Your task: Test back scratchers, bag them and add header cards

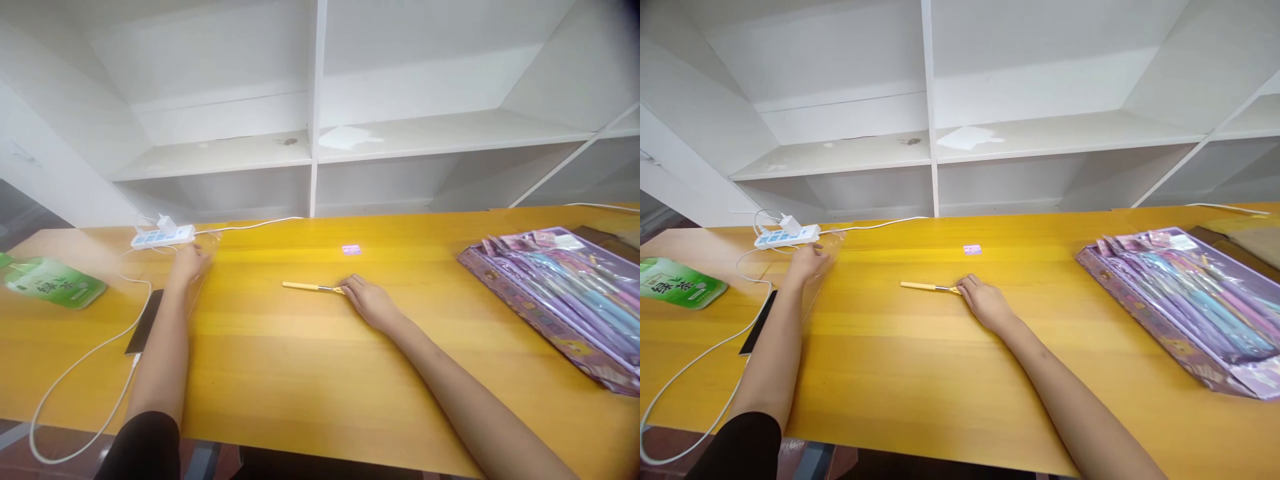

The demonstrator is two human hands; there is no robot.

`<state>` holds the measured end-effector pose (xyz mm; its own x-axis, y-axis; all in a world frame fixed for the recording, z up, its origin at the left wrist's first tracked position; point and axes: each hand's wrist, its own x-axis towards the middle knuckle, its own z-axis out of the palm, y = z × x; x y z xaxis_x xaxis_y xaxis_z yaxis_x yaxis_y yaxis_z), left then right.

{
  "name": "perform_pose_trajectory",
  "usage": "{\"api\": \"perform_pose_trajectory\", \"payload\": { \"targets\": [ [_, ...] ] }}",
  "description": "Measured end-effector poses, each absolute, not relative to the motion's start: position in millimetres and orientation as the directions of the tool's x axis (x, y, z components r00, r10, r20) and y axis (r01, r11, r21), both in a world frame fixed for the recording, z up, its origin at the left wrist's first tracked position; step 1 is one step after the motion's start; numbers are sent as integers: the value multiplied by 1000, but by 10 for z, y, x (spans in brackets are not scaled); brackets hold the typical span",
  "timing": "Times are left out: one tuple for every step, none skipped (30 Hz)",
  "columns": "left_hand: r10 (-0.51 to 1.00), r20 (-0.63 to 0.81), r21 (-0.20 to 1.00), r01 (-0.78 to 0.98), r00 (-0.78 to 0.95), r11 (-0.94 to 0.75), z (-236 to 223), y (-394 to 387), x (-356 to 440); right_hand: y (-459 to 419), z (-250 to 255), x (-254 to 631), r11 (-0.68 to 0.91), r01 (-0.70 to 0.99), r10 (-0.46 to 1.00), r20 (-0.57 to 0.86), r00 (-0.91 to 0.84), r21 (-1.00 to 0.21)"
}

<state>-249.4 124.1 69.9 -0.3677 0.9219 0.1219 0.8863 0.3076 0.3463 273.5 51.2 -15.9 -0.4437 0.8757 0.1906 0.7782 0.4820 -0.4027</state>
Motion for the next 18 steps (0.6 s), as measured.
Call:
{"api": "perform_pose_trajectory", "payload": {
  "targets": [
    [930,110,423,863,-352,276,770,1232,-2409,514,-154,2736,482,776,876,191,-444,-406],
    [943,89,507,830,-319,233,838,1219,-2293,516,-147,2739,482,775,876,190,-444,-409],
    [963,65,648,745,-262,159,900,1202,-2146,517,-137,2744,484,770,874,190,-447,-414],
    [982,37,786,613,-184,85,949,1181,-1968,517,-124,2752,490,763,870,190,-454,-421],
    [992,24,879,475,-120,37,982,1155,-1766,516,-108,2761,498,754,866,190,-463,-429],
    [997,31,935,353,-76,-2,996,1124,-1546,512,-88,2770,502,746,863,187,-470,-438],
    [998,44,967,251,-39,-33,991,1088,-1319,504,-66,2778,500,742,863,182,-472,-447],
    [998,59,984,168,-15,-55,970,1047,-1096,493,-40,2783,491,743,868,180,-463,-454],
    [998,67,992,107,17,-69,936,1002,-885,477,-12,2782,473,751,879,189,-437,-460],
    [997,70,996,54,33,-71,894,952,-695,456,18,2773,450,758,893,216,-395,-473],
    [997,67,998,4,49,-67,849,899,-531,430,48,2753,431,752,902,255,-348,-499],
    [996,61,997,-45,63,-59,807,845,-394,398,77,2720,422,726,905,298,-303,-543],
    [996,59,994,-94,68,-53,771,792,-284,361,103,2676,418,674,907,329,-265,-609],
    [996,58,989,-137,73,-48,743,741,-198,319,123,2620,410,591,911,333,-241,-694],
    [996,61,984,-174,72,-48,722,694,-131,273,136,2555,390,475,920,310,-241,-789],
    [996,64,977,-208,65,-49,706,653,-78,225,141,2485,350,336,926,268,-266,-874],
    [996,64,969,-244,56,-49,692,617,-36,178,138,2413,291,195,925,223,-308,-937],
    [997,61,956,-288,44,-46,676,587,1,133,130,2344,227,68,916,189,-355,-972]
  ]
}}
